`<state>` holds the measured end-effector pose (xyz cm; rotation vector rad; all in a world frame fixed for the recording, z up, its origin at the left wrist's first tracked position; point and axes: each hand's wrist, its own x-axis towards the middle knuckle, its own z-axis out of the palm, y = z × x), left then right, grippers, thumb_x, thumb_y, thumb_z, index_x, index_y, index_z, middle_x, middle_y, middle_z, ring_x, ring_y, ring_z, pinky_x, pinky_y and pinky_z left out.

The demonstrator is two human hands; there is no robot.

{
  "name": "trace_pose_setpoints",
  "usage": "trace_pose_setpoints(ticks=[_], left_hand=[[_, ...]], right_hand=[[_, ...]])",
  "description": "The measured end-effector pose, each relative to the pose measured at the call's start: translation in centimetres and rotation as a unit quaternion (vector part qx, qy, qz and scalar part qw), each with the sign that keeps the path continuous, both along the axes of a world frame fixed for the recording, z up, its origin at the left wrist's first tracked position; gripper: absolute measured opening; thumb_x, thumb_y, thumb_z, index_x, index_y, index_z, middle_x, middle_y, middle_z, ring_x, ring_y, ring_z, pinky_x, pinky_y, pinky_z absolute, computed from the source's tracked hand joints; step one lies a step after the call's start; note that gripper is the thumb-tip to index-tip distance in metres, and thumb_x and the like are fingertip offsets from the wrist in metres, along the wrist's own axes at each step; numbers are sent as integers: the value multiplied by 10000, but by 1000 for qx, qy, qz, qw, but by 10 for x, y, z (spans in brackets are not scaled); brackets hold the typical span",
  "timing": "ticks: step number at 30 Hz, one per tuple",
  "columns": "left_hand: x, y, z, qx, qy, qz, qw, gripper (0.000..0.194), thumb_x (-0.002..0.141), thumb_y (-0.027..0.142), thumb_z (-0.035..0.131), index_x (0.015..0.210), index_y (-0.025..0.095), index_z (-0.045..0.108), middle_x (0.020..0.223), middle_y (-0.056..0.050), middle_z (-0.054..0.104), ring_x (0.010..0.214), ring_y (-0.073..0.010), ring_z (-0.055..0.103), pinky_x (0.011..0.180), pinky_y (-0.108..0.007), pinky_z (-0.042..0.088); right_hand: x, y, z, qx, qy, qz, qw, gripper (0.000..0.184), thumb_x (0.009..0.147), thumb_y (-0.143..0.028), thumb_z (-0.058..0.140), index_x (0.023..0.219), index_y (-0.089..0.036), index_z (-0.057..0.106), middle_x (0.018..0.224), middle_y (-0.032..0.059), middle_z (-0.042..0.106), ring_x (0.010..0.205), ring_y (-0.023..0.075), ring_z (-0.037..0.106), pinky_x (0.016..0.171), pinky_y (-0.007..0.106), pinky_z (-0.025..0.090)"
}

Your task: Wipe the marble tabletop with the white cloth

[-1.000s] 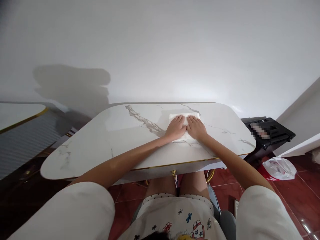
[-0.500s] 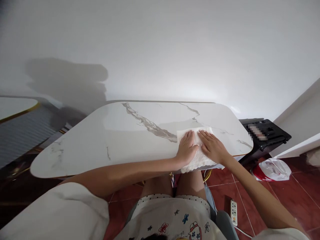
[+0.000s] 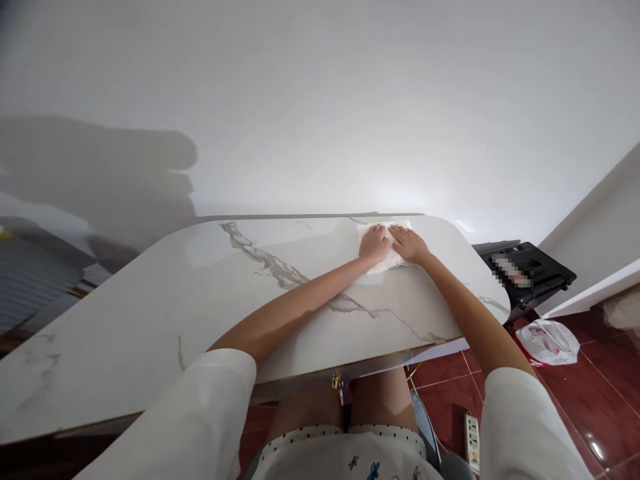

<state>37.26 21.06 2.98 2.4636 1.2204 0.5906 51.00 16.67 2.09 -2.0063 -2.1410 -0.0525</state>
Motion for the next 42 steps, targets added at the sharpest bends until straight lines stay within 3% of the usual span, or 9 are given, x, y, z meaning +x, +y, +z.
trace_pose_setpoints(ticks=[7,11,16,21,25,30,35,42], left_hand=[[2,60,-8,42,6,20,999,443,889,161,313,1311,100,436,1435,-123,420,1353,-239,328,1124,-379,251],[13,74,-11,65,40,40,996,469,918,207,313,1347,35,388,1454,-171,375,1366,-266,296,1126,-383,230],[43,77,-11,106,59,31,992,431,920,220,332,1295,50,458,1371,-174,471,1302,-257,381,1095,-379,271],[66,60,-14,112,55,2,992,486,920,232,328,1355,31,408,1431,-166,420,1336,-258,346,1109,-377,257],[64,37,-13,108,59,-18,992,526,923,244,320,1391,7,362,1468,-158,374,1365,-263,307,1125,-367,238],[45,0,-8,111,66,-31,991,514,924,241,303,1387,30,375,1464,-154,384,1366,-258,312,1118,-391,251],[21,-44,-3,106,73,-30,991,526,921,244,301,1389,12,361,1473,-164,364,1376,-262,293,1131,-386,230],[-23,-119,11,5,52,-25,998,545,893,224,297,1414,67,338,1517,-111,300,1416,-228,220,1159,-377,195]], right_hand=[[0,69,-1,5,21,5,1000,557,898,-247,302,1438,-129,372,1500,51,346,1386,208,288,1145,368,227],[16,95,-9,13,40,27,999,548,907,-296,313,1437,-172,377,1494,23,363,1381,205,299,1151,379,217],[52,104,-19,37,53,22,998,522,918,-316,308,1409,-184,427,1457,29,423,1364,222,335,1147,400,245],[77,79,-23,25,31,-23,999,531,941,-353,263,1426,-184,396,1484,38,381,1377,230,309,1143,414,248],[75,51,-24,33,6,-25,999,538,951,-351,230,1442,-179,366,1502,48,346,1386,234,287,1132,427,262],[57,12,-22,26,-10,-33,999,550,944,-307,229,1447,-117,343,1511,93,319,1396,251,258,1131,440,255],[31,-36,-15,27,-14,-16,999,545,948,-314,242,1463,-151,316,1515,78,311,1396,264,256,1125,467,258],[-10,-113,-7,41,-17,16,999,550,947,-304,258,1478,-162,283,1514,80,309,1395,251,258,1121,468,270]])
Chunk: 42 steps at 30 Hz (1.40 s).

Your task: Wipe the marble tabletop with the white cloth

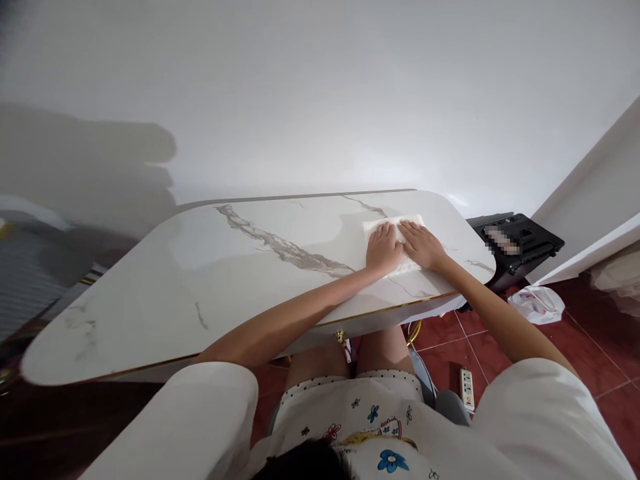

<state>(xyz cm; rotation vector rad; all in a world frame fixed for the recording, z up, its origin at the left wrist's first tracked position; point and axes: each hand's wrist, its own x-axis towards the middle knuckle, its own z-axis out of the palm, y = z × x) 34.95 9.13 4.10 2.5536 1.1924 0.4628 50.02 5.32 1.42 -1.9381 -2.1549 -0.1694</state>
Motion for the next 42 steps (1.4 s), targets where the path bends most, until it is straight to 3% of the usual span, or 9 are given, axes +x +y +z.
trace_pose_setpoints(ticks=[4,8,12,16,20,24,34,42], left_hand=[[-19,-48,9,-64,-21,6,998,595,859,216,321,1435,70,294,1538,-103,251,1433,-219,166,1176,-367,155],[-18,-81,11,-113,-45,-6,993,638,836,231,346,1450,83,257,1548,-100,221,1441,-224,125,1182,-391,134],[8,-95,10,-118,-61,-24,991,626,850,245,335,1450,84,255,1543,-98,239,1442,-206,112,1183,-376,123],[44,-89,10,-101,-55,-22,993,590,887,259,300,1439,53,273,1535,-113,256,1436,-208,150,1180,-360,140],[74,-63,6,-73,-39,-22,996,570,911,248,279,1439,32,276,1529,-119,268,1428,-224,181,1174,-359,168],[92,-21,-2,-18,-28,-19,999,553,912,228,303,1427,26,301,1510,-148,302,1412,-246,220,1157,-370,205],[96,93,-10,63,-13,-22,998,534,908,234,284,1390,18,364,1472,-149,368,1372,-245,293,1134,-368,224],[108,149,-14,64,-12,14,998,547,905,247,294,1399,20,354,1480,-149,358,1379,-252,286,1135,-379,223]], right_hand=[[-14,-49,5,5,-1,36,999,558,949,-297,263,1498,-210,217,1523,47,288,1399,232,247,1122,471,274],[-11,-88,9,-1,8,44,999,547,967,-312,247,1503,-220,191,1524,54,284,1402,222,234,1122,476,276],[17,-104,8,-4,24,38,999,532,969,-339,264,1491,-238,239,1517,47,306,1395,220,257,1125,471,275],[59,-95,3,-10,34,24,999,524,964,-369,260,1470,-240,302,1499,40,348,1384,220,286,1130,463,274],[90,-64,-1,-19,30,4,999,534,943,-354,256,1455,-230,340,1494,32,358,1386,217,283,1142,453,253],[101,-19,-1,-15,30,-12,999,546,914,-310,279,1448,-222,355,1485,23,375,1385,229,288,1130,465,274],[88,92,5,-31,37,-68,997,553,911,-296,271,1449,-200,351,1503,12,336,1382,232,295,1137,443,269],[111,161,-1,-25,52,-20,998,543,917,-347,296,1449,-256,355,1487,-31,363,1378,231,305,1148,450,255]])
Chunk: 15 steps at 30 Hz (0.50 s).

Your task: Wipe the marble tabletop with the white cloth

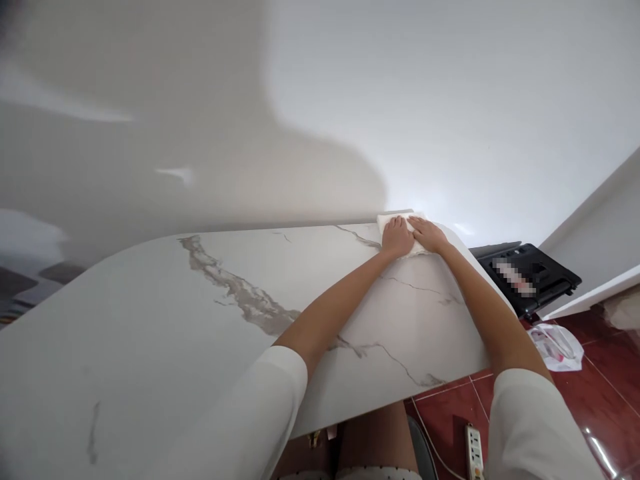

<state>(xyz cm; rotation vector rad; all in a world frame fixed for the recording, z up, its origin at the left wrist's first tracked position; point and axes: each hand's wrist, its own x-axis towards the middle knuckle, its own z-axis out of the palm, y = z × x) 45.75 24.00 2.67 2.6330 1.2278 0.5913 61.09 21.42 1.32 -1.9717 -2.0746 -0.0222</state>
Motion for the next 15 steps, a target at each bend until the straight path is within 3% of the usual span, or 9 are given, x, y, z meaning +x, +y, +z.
trace_pose_setpoints(ticks=[7,15], left_hand=[[36,13,2,-13,-8,-17,1000,538,914,243,312,1396,8,352,1464,-185,366,1374,-269,291,1140,-405,217],[72,-17,4,-19,-17,-42,999,563,919,244,298,1406,-36,322,1496,-185,311,1400,-289,237,1155,-407,186]], right_hand=[[41,13,-6,0,-6,-17,1000,544,929,-363,266,1443,-215,366,1493,-4,358,1380,222,300,1151,429,256],[78,-19,-3,-12,3,-60,998,549,900,-322,303,1434,-221,382,1484,-12,371,1373,212,313,1147,428,266]])
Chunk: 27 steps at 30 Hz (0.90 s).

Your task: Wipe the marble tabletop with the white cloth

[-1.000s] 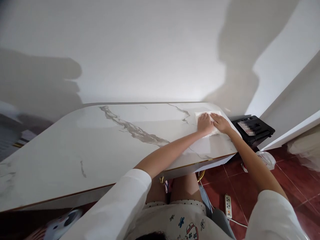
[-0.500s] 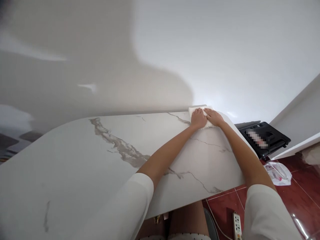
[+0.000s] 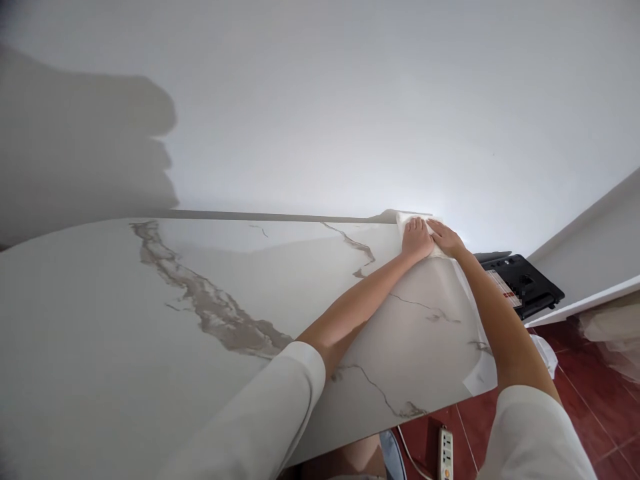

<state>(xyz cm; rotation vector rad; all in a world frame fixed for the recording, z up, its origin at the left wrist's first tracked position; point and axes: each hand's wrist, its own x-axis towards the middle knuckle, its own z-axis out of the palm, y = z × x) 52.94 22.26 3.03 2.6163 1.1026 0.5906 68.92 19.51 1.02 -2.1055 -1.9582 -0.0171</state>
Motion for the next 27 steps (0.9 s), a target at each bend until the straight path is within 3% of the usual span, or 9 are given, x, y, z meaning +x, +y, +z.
trace_pose_setpoints(ticks=[5,9,13,21,27], left_hand=[[3,-36,2,-2,3,-18,1000,572,906,228,318,1408,-45,313,1490,-190,320,1398,-284,243,1153,-390,192],[1,-74,1,9,-1,-40,999,558,900,232,324,1405,-7,344,1479,-179,348,1389,-280,267,1142,-410,214],[-5,-114,-2,32,-11,-65,997,569,906,250,318,1388,-49,351,1466,-201,358,1379,-290,281,1144,-385,207],[-32,-178,-1,57,0,-110,992,570,898,270,347,1375,-41,374,1455,-211,371,1369,-298,301,1121,-407,240],[-65,-207,6,57,13,-132,989,572,902,274,350,1380,-40,365,1465,-195,364,1372,-294,296,1121,-388,245]], right_hand=[[4,-42,-1,6,-1,-1,1000,558,895,-290,291,1450,-263,346,1479,-34,374,1371,212,311,1131,455,297],[2,-91,-3,13,-3,-9,1000,576,888,-272,285,1463,-262,315,1478,-33,374,1369,214,308,1132,459,297],[-7,-141,-3,9,6,-14,1000,577,890,-279,271,1465,-259,313,1473,-31,384,1368,213,308,1129,450,305],[-41,-223,-2,36,7,-36,999,564,898,-280,274,1453,-224,349,1477,2,382,1375,215,300,1137,447,285],[-81,-258,4,35,-41,-79,995,550,892,-286,292,1429,-227,397,1468,20,397,1374,247,302,1110,477,313]])
